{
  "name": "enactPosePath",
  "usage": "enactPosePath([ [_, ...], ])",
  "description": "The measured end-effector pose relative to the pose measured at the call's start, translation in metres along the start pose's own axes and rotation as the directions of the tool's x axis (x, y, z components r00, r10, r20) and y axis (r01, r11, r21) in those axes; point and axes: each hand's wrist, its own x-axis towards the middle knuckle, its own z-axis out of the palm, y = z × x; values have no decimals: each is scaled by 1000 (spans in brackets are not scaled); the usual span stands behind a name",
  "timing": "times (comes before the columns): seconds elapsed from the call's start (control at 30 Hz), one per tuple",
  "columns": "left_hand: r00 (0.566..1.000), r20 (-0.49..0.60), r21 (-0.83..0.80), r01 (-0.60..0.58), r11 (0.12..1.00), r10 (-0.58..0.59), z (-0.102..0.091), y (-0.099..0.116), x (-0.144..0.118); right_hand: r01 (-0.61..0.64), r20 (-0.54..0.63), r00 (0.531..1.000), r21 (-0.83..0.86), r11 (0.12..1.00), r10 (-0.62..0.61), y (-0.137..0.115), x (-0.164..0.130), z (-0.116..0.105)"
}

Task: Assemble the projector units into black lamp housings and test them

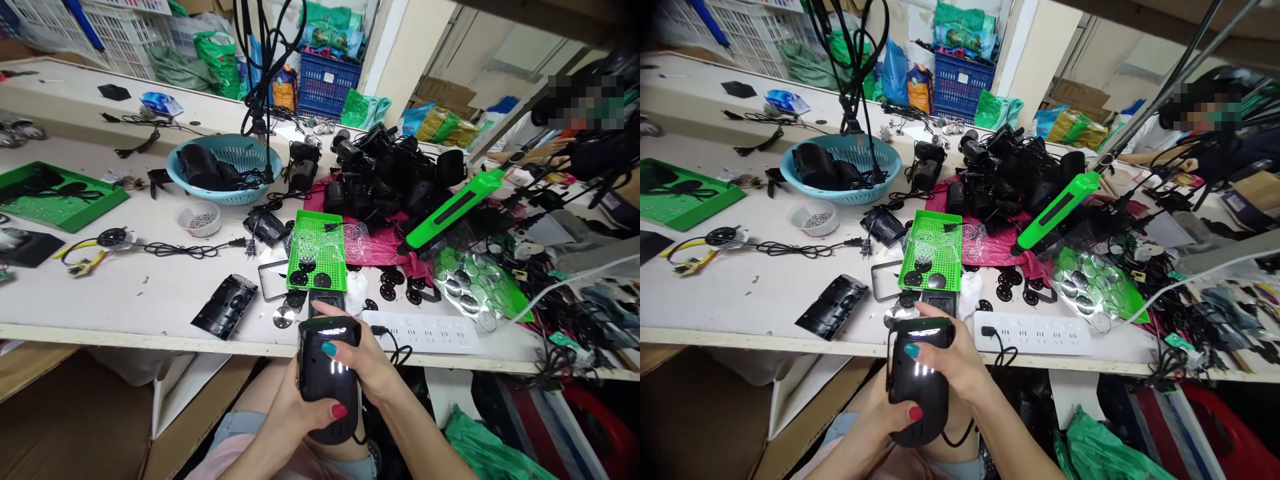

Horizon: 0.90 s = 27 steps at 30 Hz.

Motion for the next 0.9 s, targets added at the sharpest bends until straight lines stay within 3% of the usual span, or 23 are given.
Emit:
enactPosePath([
  [0.17,995,-67,8,-71,997,71,5,-2,1,49,29,998,12,999,-49,2,7,0],
  [0.23,997,-70,-27,-45,999,43,5,-7,3,38,20,999,-21,999,-37,3,11,-2],
  [0.37,992,-116,-237,22,971,-51,2,-11,13,101,-28,993,-284,954,-114,1,8,-10],
  [0.43,971,-229,-346,-17,938,-67,1,-6,19,127,-97,974,-509,851,-203,1,-4,-12],
  [0.5,939,-336,-400,-75,913,-70,1,3,25,96,-150,946,-716,691,-287,6,-21,-10],
  [0.57,923,-380,-410,-113,905,-57,3,12,29,77,-125,934,-845,529,-335,14,-36,-3],
  [0.67,929,-370,-399,-137,907,-22,9,22,31,155,-15,909,-914,374,-415,29,-46,8],
  [0.8,930,-368,-380,-140,914,-10,17,23,32,224,55,796,-952,208,-602,42,-42,12],
  [0.9,929,-368,-377,-123,918,-27,17,22,33,233,153,721,-972,28,-676,46,-40,7],
])
